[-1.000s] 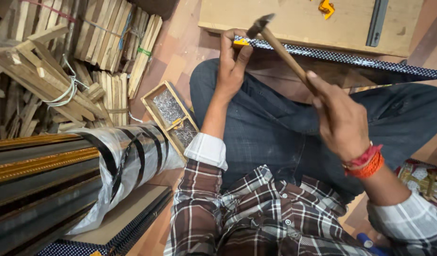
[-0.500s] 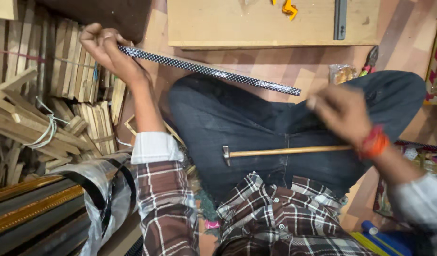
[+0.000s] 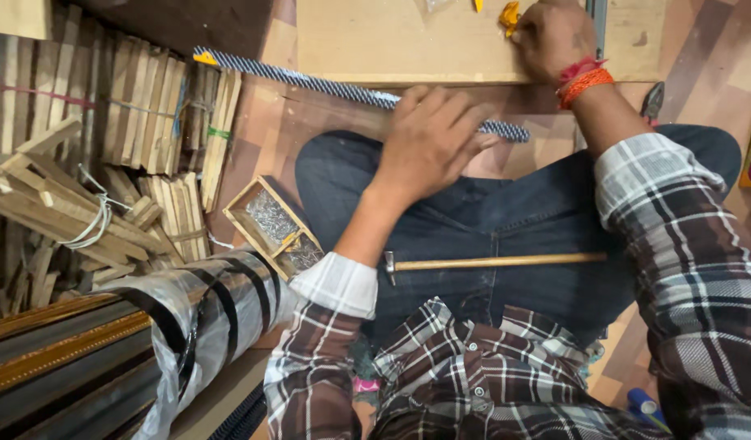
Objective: The person sits on the floor and assembles a picture frame by attaching yellow corner brackets to the frame edges. They use a hammer to secure each bracket, repeatedly picking up brackets and tapping them into place along the frame's perimeter.
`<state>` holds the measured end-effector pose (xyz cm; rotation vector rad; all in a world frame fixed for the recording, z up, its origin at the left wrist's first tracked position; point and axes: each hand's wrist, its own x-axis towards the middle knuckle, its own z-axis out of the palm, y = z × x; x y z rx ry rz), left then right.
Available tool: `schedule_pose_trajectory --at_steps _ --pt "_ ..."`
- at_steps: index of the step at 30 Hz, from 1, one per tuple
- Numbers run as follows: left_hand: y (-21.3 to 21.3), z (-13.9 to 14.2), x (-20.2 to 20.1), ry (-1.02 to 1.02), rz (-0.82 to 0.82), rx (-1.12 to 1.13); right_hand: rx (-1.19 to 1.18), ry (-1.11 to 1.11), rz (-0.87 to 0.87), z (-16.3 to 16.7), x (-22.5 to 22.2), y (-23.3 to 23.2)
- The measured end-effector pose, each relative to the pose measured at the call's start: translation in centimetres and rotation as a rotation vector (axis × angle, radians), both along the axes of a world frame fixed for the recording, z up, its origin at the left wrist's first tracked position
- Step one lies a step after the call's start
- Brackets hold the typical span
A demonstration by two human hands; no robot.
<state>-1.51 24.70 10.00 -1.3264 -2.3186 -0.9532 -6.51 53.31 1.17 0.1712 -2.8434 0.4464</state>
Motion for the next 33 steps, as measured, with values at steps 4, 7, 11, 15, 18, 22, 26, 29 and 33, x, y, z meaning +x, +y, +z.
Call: schedule_pose_trajectory --at_steps 4,7,11,15,18,22,26,29,33 --pt "1.9 1.5 -0.4 -0.057 -0.02 0.062 -0.117 0.01 0.043 0.6 1.4 1.7" --pt "2.6 1.8 -1.0 -0.068 0.013 0.122 -0.296 0.022 0.075 1.1 1.8 2.4" --pt "2.9 1.8 -1.5 -0.127 0.003 0.174 -0.938 -0.177 -0.049 1.4 1.4 2.7" --pt "3.0 1.8 -1.3 -0.151 0.023 0.205 -1.348 -0.33 -0.199 1.9 1.4 3.2" --pt "3.2 1.8 -1.2 -0.165 0.049 0.194 -1.449 -0.301 -0.308 2.7 1.7 3.4" --pt "3.6 1.8 -1.2 -0.153 0.081 0.27 -1.618 -0.385 -0.154 4.3 4.3 2.2" --pt "4.6 1.7 -0.7 -0.17 0.128 0.326 -1.485 -0.357 0.062 5.2 6.9 -1.4" --pt "5.1 1.4 -0.5 -0.204 0.173 0.379 -1.387 -0.302 0.099 6.7 7.6 -3.5" --pt "5.2 1.1 -0.3 -0.301 0.242 0.427 -1.357 -0.201 0.063 9.3 8.8 -5.1"
